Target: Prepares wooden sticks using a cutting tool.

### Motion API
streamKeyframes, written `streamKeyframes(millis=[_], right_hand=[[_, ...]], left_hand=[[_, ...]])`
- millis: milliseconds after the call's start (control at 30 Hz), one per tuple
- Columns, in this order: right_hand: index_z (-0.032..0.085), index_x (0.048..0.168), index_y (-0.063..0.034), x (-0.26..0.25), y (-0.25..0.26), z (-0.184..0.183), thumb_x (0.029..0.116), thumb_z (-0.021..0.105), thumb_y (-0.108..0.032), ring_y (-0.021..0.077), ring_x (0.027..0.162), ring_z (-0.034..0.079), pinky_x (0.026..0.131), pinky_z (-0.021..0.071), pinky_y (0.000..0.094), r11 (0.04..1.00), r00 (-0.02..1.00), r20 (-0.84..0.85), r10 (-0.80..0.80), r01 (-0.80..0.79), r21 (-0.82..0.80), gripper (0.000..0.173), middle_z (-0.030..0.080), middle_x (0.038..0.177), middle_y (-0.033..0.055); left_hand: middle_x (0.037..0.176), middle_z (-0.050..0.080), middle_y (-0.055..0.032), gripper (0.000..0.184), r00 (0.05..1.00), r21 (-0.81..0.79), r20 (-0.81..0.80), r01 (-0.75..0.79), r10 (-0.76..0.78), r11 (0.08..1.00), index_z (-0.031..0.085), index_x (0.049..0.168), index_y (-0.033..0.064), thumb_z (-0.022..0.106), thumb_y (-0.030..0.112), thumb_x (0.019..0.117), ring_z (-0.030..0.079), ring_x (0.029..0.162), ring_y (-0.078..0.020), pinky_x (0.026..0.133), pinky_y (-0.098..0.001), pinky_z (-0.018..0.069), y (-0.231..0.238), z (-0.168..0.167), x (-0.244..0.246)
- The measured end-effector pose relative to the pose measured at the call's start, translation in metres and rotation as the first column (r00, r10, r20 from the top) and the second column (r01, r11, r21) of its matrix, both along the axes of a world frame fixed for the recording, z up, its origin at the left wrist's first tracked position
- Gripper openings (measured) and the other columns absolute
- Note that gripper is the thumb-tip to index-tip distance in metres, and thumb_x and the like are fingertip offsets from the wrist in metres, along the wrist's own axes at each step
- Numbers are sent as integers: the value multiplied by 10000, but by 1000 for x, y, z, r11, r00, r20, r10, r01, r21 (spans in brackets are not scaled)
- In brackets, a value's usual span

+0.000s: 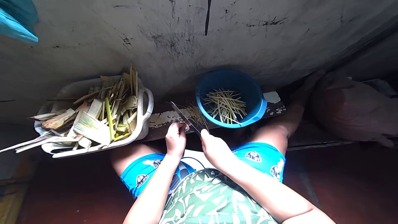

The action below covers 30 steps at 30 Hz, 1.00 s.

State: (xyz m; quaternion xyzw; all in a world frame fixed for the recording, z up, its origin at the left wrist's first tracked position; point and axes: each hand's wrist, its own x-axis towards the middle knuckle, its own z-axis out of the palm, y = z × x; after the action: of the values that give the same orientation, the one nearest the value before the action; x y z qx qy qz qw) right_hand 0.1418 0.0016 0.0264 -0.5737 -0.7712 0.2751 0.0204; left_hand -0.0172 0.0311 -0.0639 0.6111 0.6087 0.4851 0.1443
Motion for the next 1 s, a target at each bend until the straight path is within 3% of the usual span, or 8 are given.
streamKeyframes(millis=[200, 367, 1000], right_hand=[[498, 1289, -24, 1, -3, 12, 1110, 328, -170, 324, 936, 702, 778, 562, 443, 999, 1000, 28, 5, -3, -47, 287, 656, 962, 160], [462, 1366, -21, -9, -1, 23, 1102, 327, -138, 333, 986, 701, 808, 562, 449, 995, 998, 69, 13, -7, -95, 319, 665, 1014, 173], [453, 1397, -25, -15, 10, 6, 1098, 320, -105, 359, 1012, 698, 816, 563, 476, 994, 995, 96, 31, -20, -107, 337, 667, 1067, 193]], left_hand=[[888, 727, -119, 82, 996, 45, -87, -4, 8, 999, 731, 922, -16, 662, 29, 924, 724, 853, -156, 833, -280, 596, 0, -2, 2], [886, 724, -140, 87, 990, 81, -138, -30, 41, 996, 725, 928, -24, 649, 17, 914, 725, 850, -194, 824, -308, 592, 1, -5, 1], [880, 708, -154, 83, 986, 90, -154, -48, 61, 995, 703, 911, -49, 624, -23, 914, 722, 844, -208, 825, -306, 594, 0, -5, -3]])
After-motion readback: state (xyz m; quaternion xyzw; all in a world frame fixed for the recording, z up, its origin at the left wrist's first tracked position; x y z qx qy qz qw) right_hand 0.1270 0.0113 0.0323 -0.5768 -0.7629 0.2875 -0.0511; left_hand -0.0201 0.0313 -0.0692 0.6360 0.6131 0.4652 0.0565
